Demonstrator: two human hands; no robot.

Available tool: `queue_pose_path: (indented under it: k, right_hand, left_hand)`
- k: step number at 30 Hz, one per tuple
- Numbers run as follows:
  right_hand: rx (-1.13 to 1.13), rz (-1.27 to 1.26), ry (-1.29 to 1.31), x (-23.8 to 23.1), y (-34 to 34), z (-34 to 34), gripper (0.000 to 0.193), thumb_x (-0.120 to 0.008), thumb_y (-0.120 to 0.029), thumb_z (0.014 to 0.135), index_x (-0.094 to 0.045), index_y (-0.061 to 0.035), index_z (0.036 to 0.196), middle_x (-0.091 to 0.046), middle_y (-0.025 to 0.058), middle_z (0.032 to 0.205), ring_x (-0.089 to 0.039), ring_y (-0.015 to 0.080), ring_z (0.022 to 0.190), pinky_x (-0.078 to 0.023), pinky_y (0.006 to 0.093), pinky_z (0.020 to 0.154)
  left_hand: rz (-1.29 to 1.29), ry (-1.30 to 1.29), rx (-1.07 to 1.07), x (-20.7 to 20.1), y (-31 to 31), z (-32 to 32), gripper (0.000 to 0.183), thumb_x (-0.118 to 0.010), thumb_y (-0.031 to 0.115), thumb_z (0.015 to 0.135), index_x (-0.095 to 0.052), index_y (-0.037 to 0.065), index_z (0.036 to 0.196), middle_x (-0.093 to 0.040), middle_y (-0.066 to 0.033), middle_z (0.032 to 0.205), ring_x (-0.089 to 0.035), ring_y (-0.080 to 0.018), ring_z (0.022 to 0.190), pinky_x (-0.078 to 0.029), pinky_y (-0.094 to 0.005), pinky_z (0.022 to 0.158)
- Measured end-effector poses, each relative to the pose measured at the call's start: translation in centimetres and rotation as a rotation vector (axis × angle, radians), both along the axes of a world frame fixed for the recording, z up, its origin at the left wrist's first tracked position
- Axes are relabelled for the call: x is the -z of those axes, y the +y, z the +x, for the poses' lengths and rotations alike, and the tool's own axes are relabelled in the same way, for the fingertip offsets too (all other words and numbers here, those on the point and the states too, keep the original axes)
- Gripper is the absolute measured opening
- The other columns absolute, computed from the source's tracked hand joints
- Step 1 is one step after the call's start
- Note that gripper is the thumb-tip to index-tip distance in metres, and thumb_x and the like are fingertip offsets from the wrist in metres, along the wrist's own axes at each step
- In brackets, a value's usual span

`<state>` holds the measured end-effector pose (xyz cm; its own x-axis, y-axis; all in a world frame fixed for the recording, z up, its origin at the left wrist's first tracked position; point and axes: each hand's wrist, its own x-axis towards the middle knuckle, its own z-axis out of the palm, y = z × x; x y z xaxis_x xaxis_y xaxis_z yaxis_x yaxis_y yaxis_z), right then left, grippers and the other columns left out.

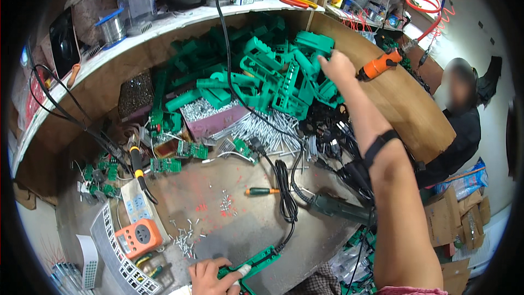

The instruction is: Assembling the internal wiring and casing for a handheld electronic device using an electric screwdriver.

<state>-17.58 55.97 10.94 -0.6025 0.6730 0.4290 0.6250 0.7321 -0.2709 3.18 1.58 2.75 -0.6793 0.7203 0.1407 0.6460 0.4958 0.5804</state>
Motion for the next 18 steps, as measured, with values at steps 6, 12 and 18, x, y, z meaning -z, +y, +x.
queue_pose_path:
  k: [6, 12, 18]
  right_hand:
    - [-0.026, 0.082, 0.271, 5.1, 0.3, -3.4, 0.054, -0.068, -0.041, 0.092, -0.051, -0.0023, 0.126, -0.07, 0.025, 0.11, -0.068, 0.0431, 0.099, -0.055, 0.0534, 0.085]
    - [-0.265, -0.027, 0.22, 4.8, -2.3, 9.0, 0.053, -0.064, -0.026, 0.089, -0.043, -0.0029, 0.132, -0.066, 0.0325, 0.108, -0.064, 0.0512, 0.1, -0.05, 0.0559, 0.088]
    - [-0.647, -1.27, 0.421, 3.6, -13.3, 22.8, 0.029, -0.063, -0.031, 0.094, -0.051, -0.0104, 0.111, -0.057, 0.0068, 0.101, -0.061, 0.0165, 0.094, -0.052, 0.0341, 0.082]
  left_hand:
    - [0.035, 0.015, 0.036, 0.1, 0.1, -0.3, 0.025, -0.068, 0.01, 0.075, -0.073, 0.01, 0.1, -0.06, -0.0114, 0.12, -0.052, -0.0334, 0.105, -0.036, -0.0454, 0.088]
    - [-0.007, 0.094, 0.029, 0.9, -0.2, -0.2, 0.03, -0.069, 0.011, 0.066, -0.075, 0.018, 0.096, -0.061, -0.005, 0.111, -0.052, -0.0294, 0.102, -0.035, -0.0428, 0.087]
    - [0.051, 0.046, 0.04, 2.0, -0.2, -0.6, 0.035, -0.07, 0.007, 0.067, -0.074, 0.015, 0.101, -0.06, -0.0067, 0.109, -0.053, -0.0299, 0.105, -0.036, -0.0431, 0.087]
